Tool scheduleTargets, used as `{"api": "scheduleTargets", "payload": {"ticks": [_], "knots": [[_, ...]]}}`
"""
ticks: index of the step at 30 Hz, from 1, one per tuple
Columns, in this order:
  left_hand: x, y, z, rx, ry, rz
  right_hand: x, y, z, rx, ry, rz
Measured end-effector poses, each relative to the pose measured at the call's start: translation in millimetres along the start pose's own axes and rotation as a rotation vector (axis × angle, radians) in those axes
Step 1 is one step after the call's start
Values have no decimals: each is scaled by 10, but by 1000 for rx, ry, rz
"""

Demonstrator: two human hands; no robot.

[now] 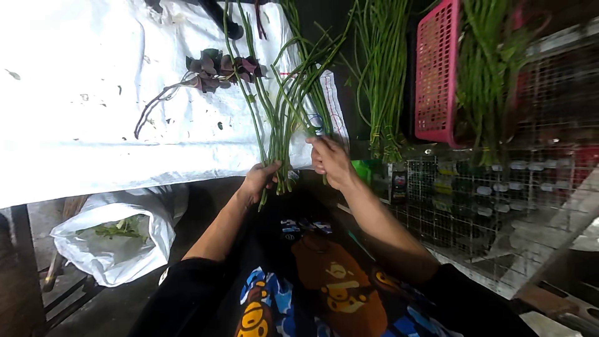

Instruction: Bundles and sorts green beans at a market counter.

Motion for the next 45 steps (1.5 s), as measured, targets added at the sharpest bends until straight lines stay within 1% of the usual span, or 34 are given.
{"api": "scheduleTargets", "payload": {"ticks": [3, 5, 7, 10, 12, 14, 17, 20, 22, 25, 26, 31, 33, 35, 38, 40, 42, 45], "knots": [[-19, -19, 18, 13, 26, 16, -17, -122, 67, -30, -47, 58], [-5, -22, 35, 44, 34, 24, 5, -162, -7, -38, -108, 83], [13, -16, 38, 52, 29, 19, 38, -107, -131, 20, -158, 72], [15, -15, 29, 49, -12, 2, -30, 78, -283, 198, -129, 52], [25, -29, 22, 57, -36, -1, -78, 133, -355, 446, -63, 80], [21, -23, 3, 40, -59, -7, -183, 154, -396, 616, -7, 94], [33, -3, -51, -23, -89, -41, -264, 145, -412, 764, 31, 79], [66, 0, -106, -59, -147, -63, -318, 164, -410, 857, 1, 17], [97, -2, -137, -66, -169, -59, -323, 206, -410, 867, -21, 7], [95, -27, -151, -26, -159, -30, -365, 192, -384, 780, -50, -72], [88, -29, -146, -12, -139, -21, -341, 178, -373, 710, -61, -53], [65, -27, -95, 3, 6, -51, -128, -54, -207, 193, -121, 104], [17, -50, -66, -6, 19, -75, 18, -206, -99, 16, -151, 114], [-38, -67, -58, -20, 18, -108, 120, -325, 16, -107, -165, 88], [-68, -58, -58, -34, 27, -120, 171, -373, 146, -211, -167, 13], [-63, -46, -56, -40, 55, -106, 166, -348, 243, -238, -125, -31], [-68, -50, -45, -24, 77, -79, 148, -332, 319, -210, -76, -15], [-75, -78, -33, 21, 92, -36, 153, -370, 340, -224, -70, 87]]}}
Point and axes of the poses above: each hand's wrist, its own x-axis away from the middle knuckle, its own z-axis out of the back of the hand, y = z × x, the point moved 8 cm from there along -x, towards the middle knuckle, and after that the axes turned 3 degrees about -x, right-handed, at the moved point
